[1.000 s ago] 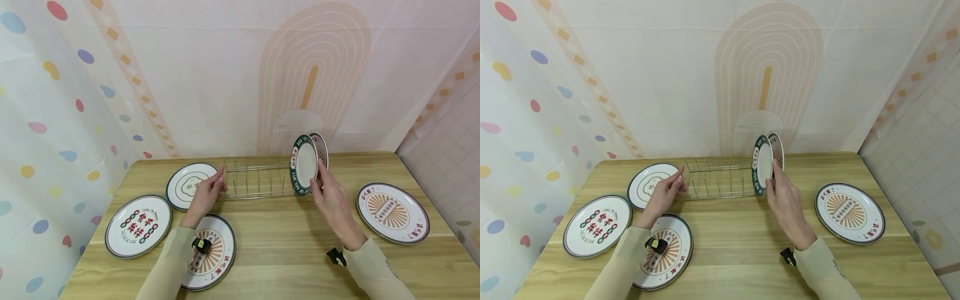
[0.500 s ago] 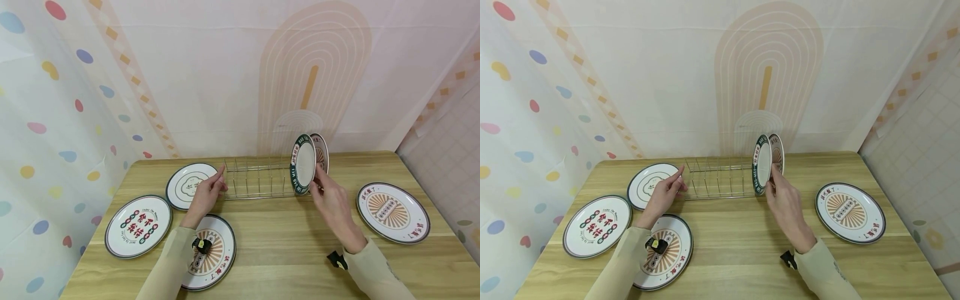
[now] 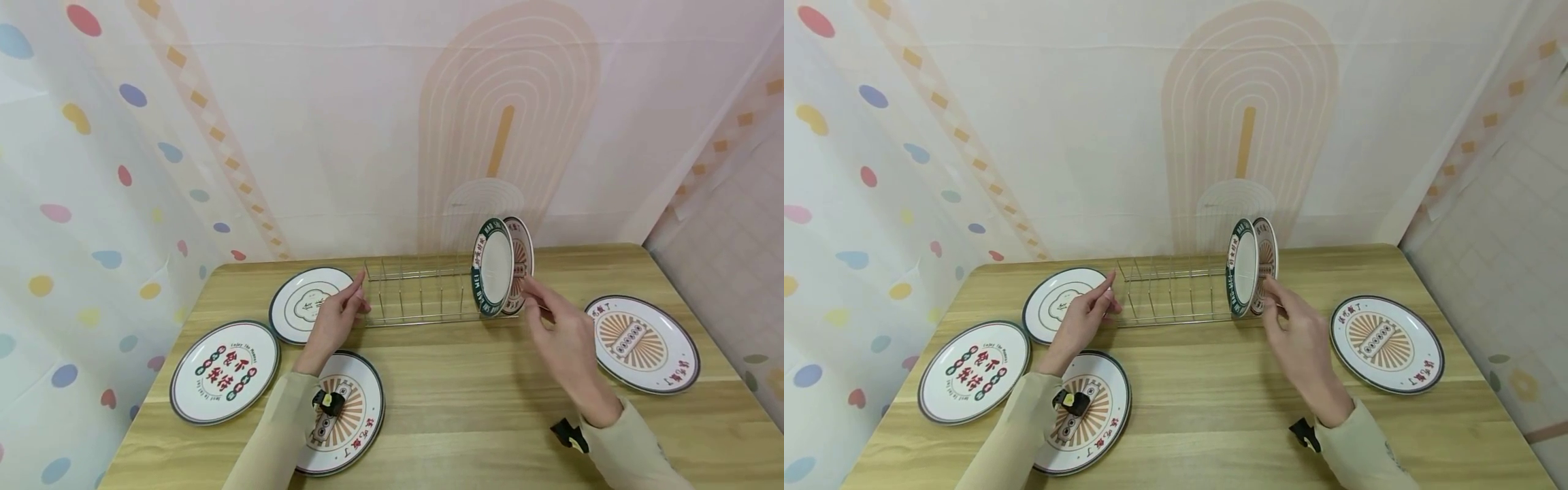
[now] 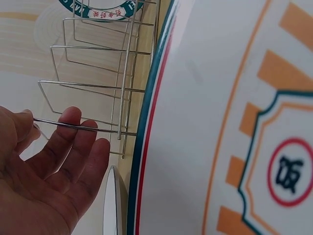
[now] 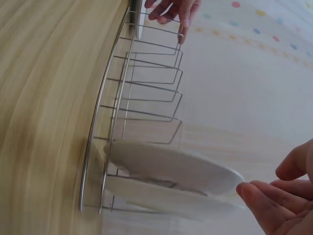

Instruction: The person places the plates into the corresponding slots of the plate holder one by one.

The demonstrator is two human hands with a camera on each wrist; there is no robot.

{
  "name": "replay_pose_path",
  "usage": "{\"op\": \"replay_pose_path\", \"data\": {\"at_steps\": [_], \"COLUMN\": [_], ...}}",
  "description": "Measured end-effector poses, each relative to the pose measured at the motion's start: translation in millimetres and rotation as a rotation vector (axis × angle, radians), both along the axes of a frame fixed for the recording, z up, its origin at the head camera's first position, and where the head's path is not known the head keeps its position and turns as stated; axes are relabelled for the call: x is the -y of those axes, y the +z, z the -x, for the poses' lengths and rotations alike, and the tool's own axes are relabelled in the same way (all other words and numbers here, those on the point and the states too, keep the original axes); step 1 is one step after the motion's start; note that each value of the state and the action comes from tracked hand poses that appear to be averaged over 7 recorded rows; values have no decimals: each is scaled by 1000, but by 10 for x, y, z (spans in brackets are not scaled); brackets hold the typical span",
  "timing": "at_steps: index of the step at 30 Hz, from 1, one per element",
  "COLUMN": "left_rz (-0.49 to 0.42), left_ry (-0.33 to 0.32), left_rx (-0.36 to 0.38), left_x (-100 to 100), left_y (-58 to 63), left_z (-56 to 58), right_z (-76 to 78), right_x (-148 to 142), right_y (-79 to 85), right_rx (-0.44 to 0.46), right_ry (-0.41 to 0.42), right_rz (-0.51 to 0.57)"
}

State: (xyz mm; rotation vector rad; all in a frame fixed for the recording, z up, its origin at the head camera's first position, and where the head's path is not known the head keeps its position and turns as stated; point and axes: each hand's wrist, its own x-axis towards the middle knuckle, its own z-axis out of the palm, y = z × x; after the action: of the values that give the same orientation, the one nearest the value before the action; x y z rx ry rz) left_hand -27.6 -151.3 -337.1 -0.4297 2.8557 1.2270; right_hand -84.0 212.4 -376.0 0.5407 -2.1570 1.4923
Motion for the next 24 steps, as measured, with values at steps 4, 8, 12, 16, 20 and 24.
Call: {"op": "replay_pose_path", "data": {"at_steps": [4,8,12,16,20,24], "left_rz": [0,3,10,15,8,-3], "left_ry": [-2,-6,-8,-10,-10,-7], "left_rx": [2,3,4,3,2,3], "left_x": [8,10,2,1,7,3], "left_y": [-5,-6,5,9,6,10], "left_z": [1,3,-1,0,2,-1], "right_z": [-10,2,25,69,129,204], "right_x": [-151,-335,-534,-726,-895,-1080], "right_y": [-7,-70,-146,-217,-277,-329], "right_rx": [54,115,185,228,222,234], "right_ry": [-18,-38,-66,-88,-85,-53], "right_rz": [16,-15,-106,-194,-234,-288]}}
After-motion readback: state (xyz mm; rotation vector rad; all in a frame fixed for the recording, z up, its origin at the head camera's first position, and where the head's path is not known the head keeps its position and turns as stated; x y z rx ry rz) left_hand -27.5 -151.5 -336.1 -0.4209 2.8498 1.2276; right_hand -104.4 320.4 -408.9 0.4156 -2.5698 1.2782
